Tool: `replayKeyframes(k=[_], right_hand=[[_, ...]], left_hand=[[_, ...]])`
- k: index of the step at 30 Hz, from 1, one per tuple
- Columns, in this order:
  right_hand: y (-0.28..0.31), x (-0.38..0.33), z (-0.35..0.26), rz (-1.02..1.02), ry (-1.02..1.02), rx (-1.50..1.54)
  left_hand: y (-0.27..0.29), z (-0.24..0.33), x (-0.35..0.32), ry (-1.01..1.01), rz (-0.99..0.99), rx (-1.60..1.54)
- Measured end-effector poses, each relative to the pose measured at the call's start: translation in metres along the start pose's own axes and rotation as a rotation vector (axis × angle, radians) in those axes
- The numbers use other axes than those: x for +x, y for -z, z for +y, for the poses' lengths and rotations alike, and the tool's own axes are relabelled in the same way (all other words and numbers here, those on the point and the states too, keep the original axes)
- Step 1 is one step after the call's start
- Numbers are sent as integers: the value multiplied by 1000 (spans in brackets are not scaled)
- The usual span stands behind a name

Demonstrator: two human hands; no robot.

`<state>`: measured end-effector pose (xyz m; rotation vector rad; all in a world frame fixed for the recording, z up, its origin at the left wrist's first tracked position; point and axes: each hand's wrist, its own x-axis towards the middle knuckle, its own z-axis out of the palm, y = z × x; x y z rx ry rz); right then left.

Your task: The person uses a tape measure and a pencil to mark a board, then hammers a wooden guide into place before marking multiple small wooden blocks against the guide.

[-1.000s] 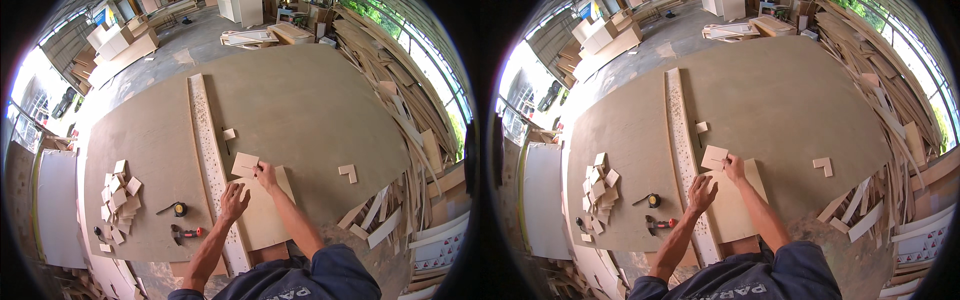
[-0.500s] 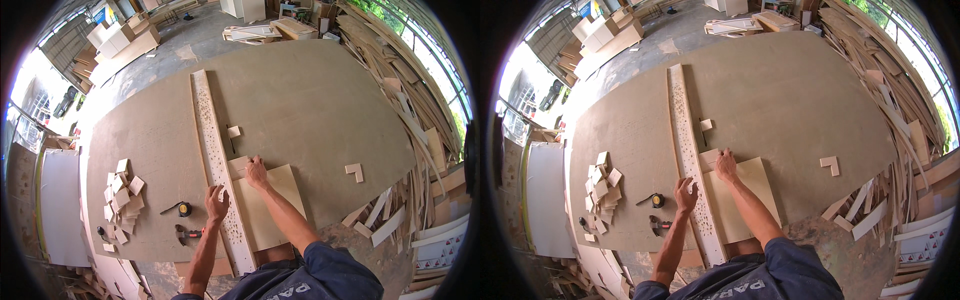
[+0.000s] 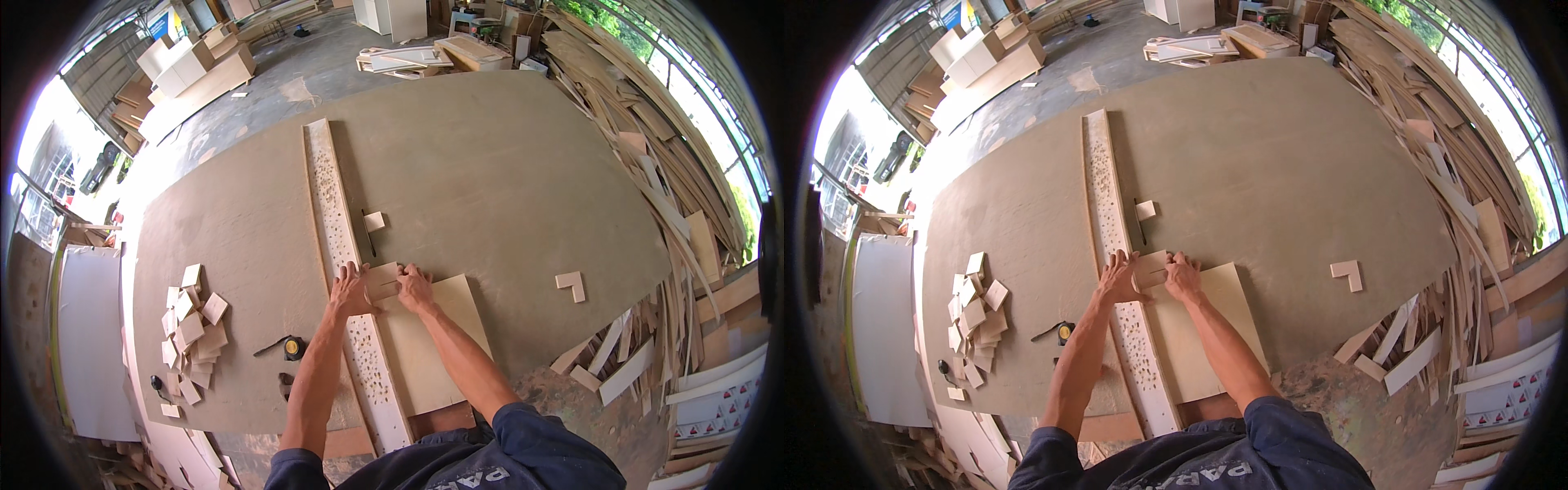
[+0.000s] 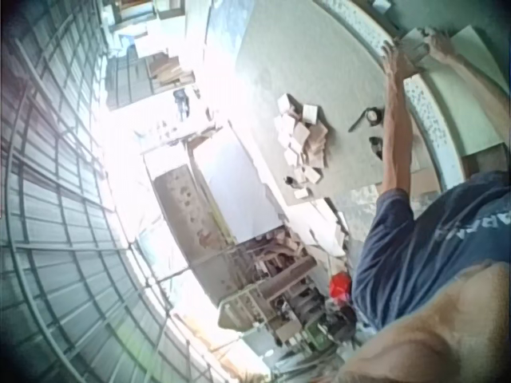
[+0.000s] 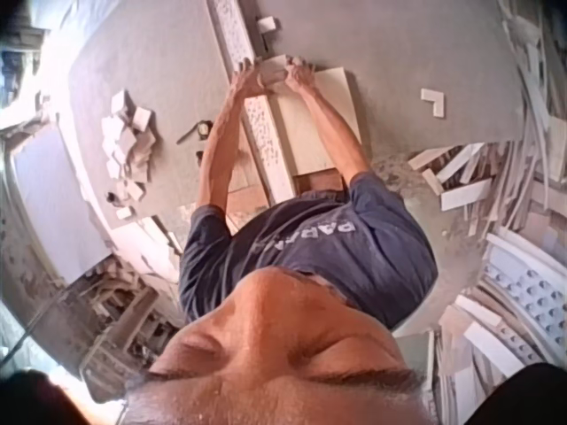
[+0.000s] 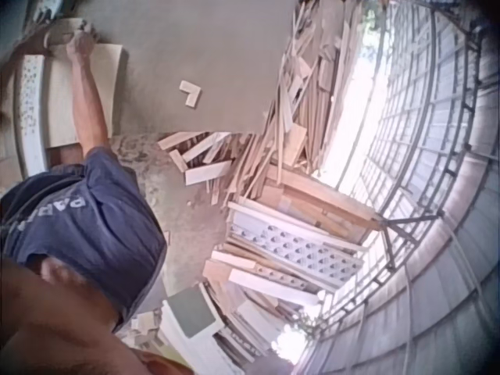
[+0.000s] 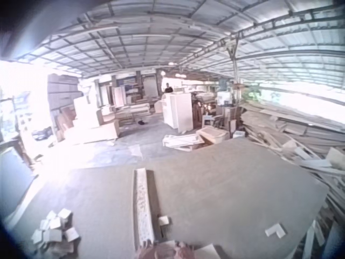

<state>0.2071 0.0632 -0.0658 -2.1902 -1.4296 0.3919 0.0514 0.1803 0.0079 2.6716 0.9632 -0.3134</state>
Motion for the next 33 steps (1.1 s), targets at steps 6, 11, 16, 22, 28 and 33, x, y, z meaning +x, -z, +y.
replayKeyframes(k=[6, 11, 16, 22, 28, 33], right_hand=[[2, 3, 4, 7, 42, -39], [11, 0, 0, -85, 56, -26], [21, -11, 9, -62, 57, -59], [40, -137, -1, 148, 136, -15], [121, -282, -2, -198, 53, -58], [110, -303, 22, -164, 55, -152]], left_hand=[[4, 0, 9, -32, -1, -70], [9, 1, 10, -34, -53, -70], [15, 23, 21, 32, -143, 45], [19, 15, 11, 126, -197, -3], [24, 22, 11, 81, -204, -38], [36, 29, 6, 103, -228, -87]])
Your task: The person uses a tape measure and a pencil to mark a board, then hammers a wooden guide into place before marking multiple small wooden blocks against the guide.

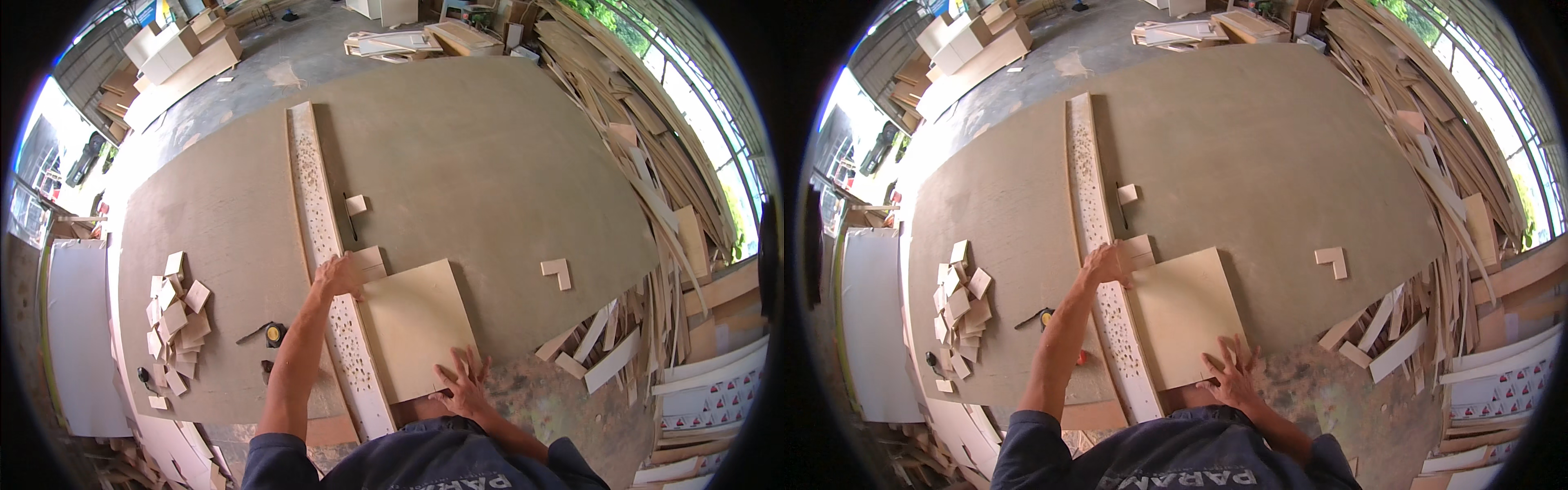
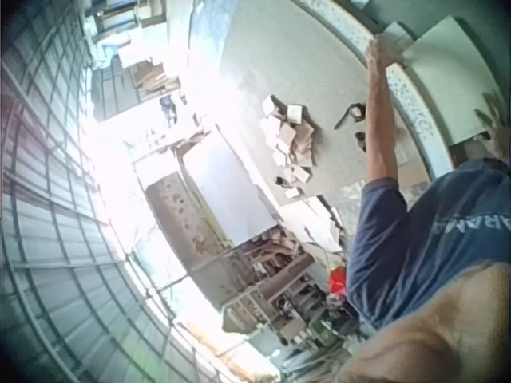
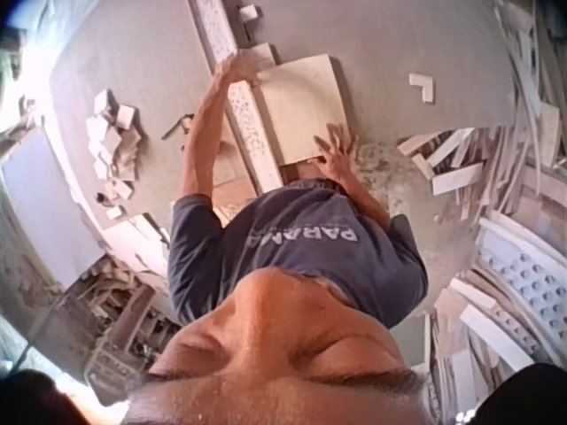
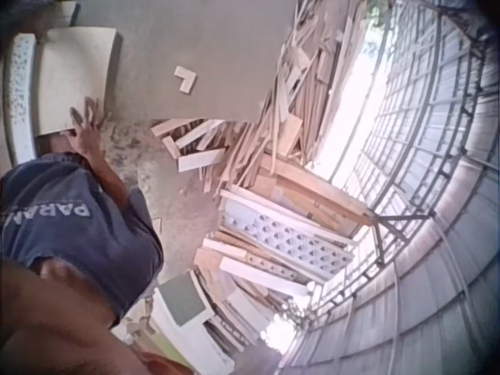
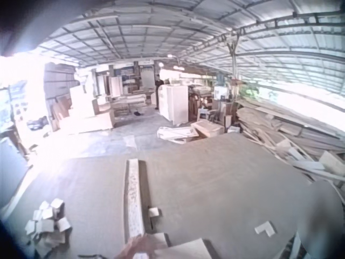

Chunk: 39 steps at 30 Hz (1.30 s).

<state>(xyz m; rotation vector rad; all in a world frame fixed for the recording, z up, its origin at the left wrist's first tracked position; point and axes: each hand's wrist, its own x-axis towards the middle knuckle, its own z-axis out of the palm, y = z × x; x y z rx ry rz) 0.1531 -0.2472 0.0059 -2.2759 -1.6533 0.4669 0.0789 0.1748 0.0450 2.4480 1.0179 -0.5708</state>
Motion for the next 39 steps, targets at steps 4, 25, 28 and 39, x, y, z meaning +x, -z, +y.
replayKeyframes(k=[4, 25, 28, 39], right_hand=[[-19, 0, 11, 71, 33, 52], [-36, 6, 13, 96, 50, 3], [-35, 6, 15, 73, 54, -40], [-36, 11, 13, 89, 51, -30]], left_hand=[[-8, -7, 9, 13, 16, 49], [-27, -23, 29, -8, 30, -51], [-30, -22, 31, 10, 35, -58], [-25, -20, 35, 27, 51, -43]])
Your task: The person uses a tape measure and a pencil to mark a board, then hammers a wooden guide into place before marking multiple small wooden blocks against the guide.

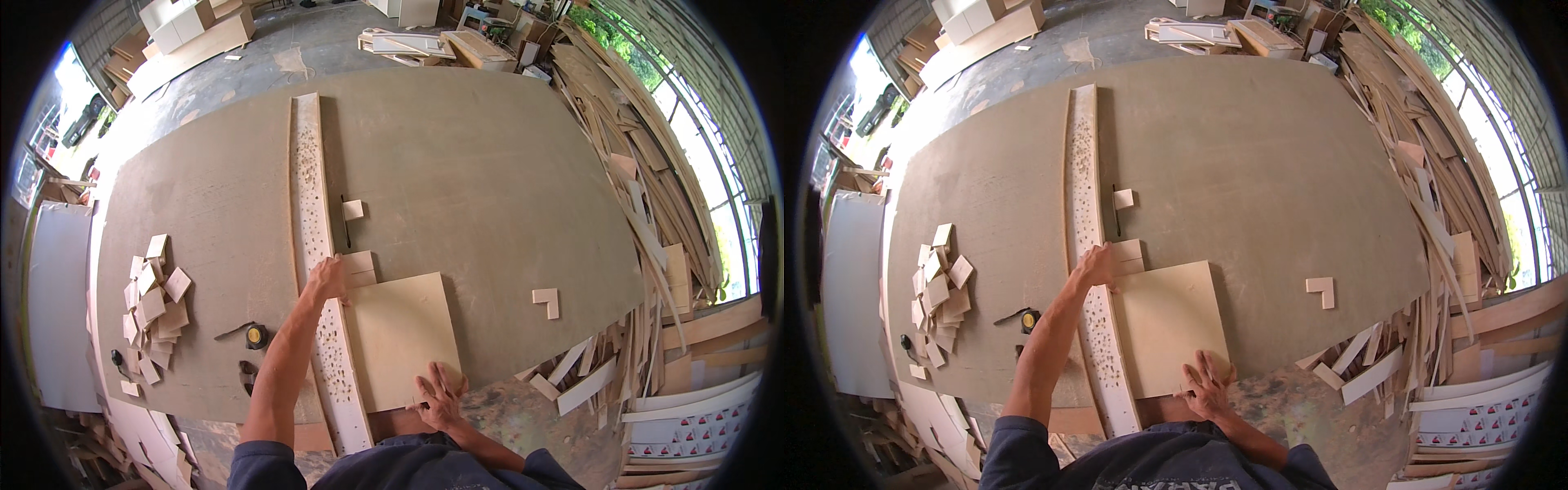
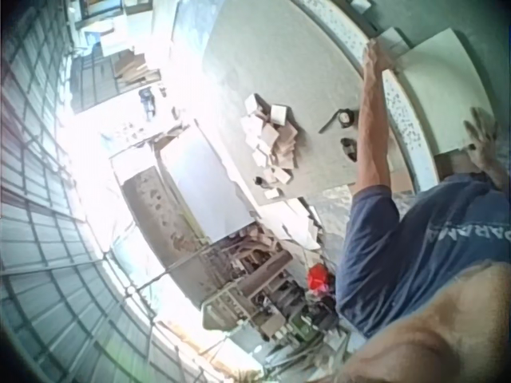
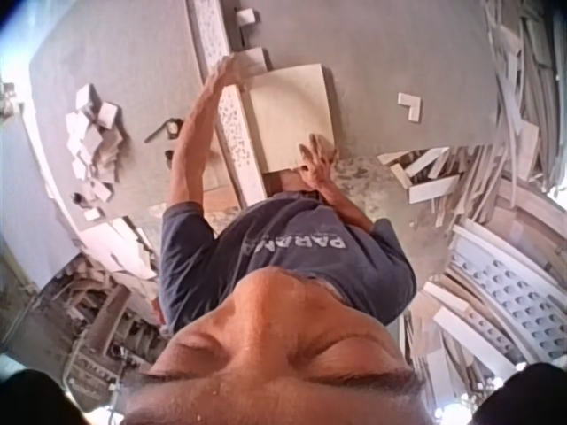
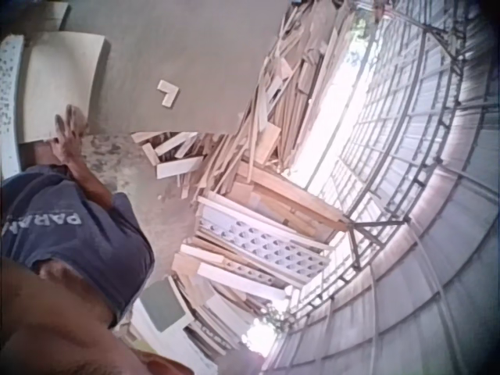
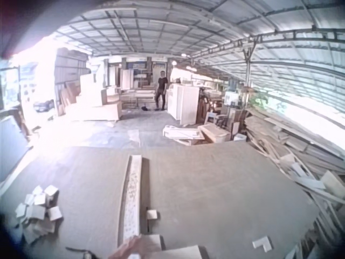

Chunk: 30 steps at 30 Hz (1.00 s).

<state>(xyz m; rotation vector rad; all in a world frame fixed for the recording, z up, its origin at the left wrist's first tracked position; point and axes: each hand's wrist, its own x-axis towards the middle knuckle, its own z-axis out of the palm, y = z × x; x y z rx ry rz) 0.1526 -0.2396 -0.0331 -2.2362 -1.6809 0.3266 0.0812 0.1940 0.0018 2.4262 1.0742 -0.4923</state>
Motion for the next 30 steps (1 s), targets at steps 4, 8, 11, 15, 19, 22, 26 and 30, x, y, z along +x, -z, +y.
replayKeyframes(k=[4, 8, 11, 15, 19, 22, 26, 30], right_hand=[[0, 7, -1, -12, -13, -15], [2, 21, 0, 27, -4, -27], [-1, 30, 2, 40, 11, -58], [1, 40, 2, 31, 2, -85], [1, 49, 4, 41, 7, -51], [2, 59, 5, 14, 9, -64], [3, 67, 6, 16, 6, -60], [0, 73, 9, 28, 9, -63]], left_hand=[[8, 2, 3, 36, 6, 29], [17, 1, 12, 26, 2, 42], [21, -4, 20, 17, 5, 7], [23, -6, 29, 24, 20, 6], [26, -15, 42, -16, 1, 35], [26, -23, 55, -18, -35, 36], [31, -25, 63, -28, -11, 18], [37, -22, 68, -23, -10, 48]])
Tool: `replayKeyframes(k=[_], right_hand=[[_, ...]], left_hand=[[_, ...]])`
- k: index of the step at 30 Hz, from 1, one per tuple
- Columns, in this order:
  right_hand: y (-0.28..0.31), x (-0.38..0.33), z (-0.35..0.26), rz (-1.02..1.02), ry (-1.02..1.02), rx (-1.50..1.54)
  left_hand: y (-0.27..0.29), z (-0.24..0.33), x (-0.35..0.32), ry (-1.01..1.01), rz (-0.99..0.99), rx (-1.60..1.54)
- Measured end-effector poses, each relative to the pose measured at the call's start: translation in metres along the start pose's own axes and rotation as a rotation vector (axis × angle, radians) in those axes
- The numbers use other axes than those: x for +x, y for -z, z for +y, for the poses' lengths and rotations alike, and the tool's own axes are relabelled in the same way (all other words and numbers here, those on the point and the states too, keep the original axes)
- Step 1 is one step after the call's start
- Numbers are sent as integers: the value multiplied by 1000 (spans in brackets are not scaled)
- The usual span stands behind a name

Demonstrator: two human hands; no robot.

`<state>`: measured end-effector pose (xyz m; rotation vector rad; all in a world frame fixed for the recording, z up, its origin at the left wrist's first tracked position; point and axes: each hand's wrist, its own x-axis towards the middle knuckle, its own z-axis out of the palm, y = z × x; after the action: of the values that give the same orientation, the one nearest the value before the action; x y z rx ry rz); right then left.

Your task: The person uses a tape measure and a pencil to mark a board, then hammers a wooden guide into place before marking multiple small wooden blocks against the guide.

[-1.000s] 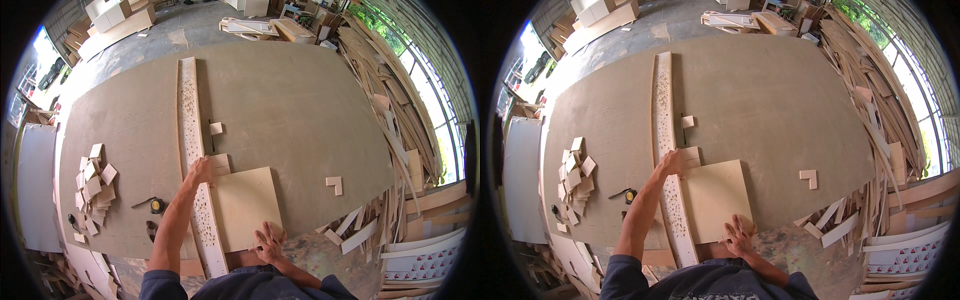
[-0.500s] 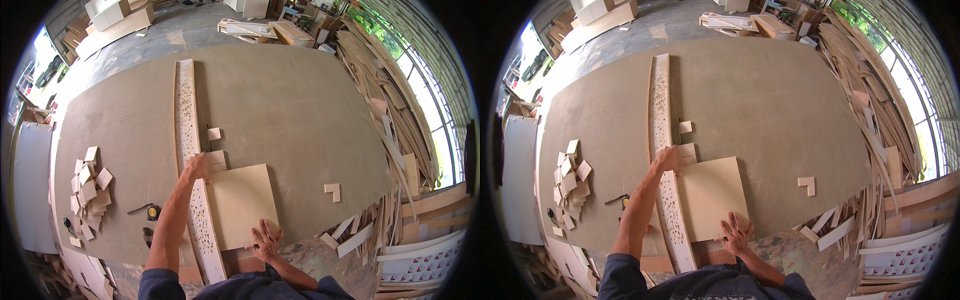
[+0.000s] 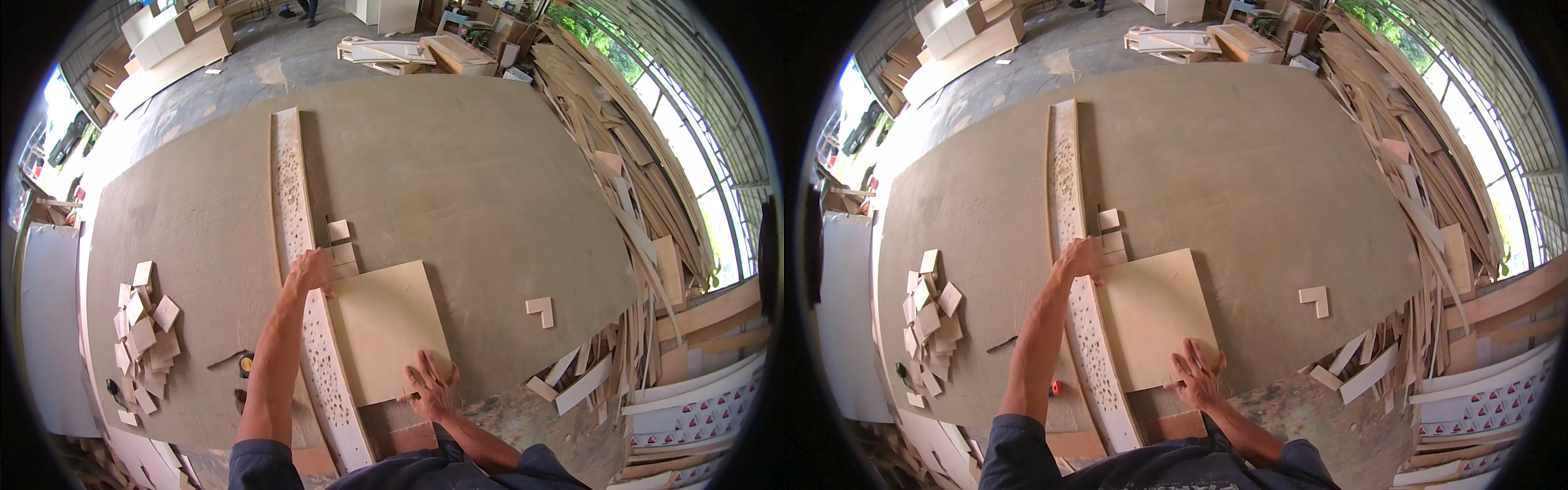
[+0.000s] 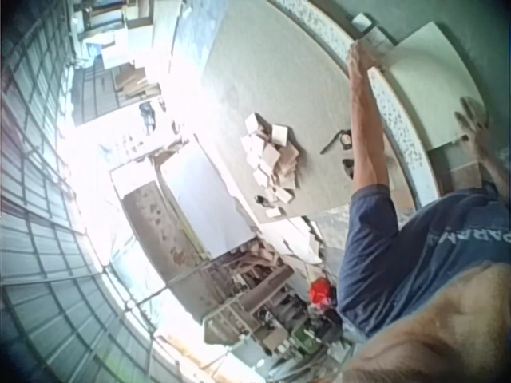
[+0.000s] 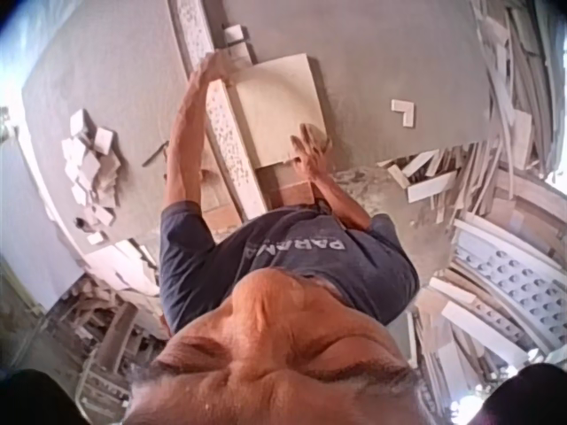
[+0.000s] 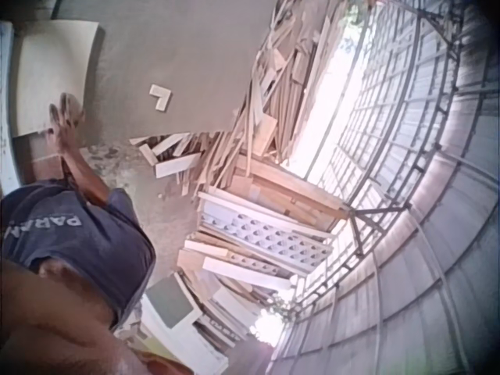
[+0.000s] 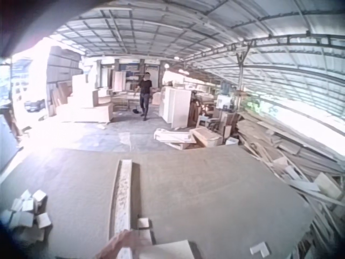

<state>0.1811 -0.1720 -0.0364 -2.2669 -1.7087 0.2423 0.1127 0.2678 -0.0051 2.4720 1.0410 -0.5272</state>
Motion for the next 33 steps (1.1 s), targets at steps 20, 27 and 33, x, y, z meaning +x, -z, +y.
replayKeyframes(k=[20, 27, 33], right_hand=[[4, 14, 0, 12, -17, 52], [2, 5, -5, 44, 12, 71], [6, -42, -10, 15, -23, 79]], left_hand=[[4, -11, 13, -33, 55, 3], [-14, -31, 20, -34, -28, 52], [-29, 3, -24, -64, -52, 90]])
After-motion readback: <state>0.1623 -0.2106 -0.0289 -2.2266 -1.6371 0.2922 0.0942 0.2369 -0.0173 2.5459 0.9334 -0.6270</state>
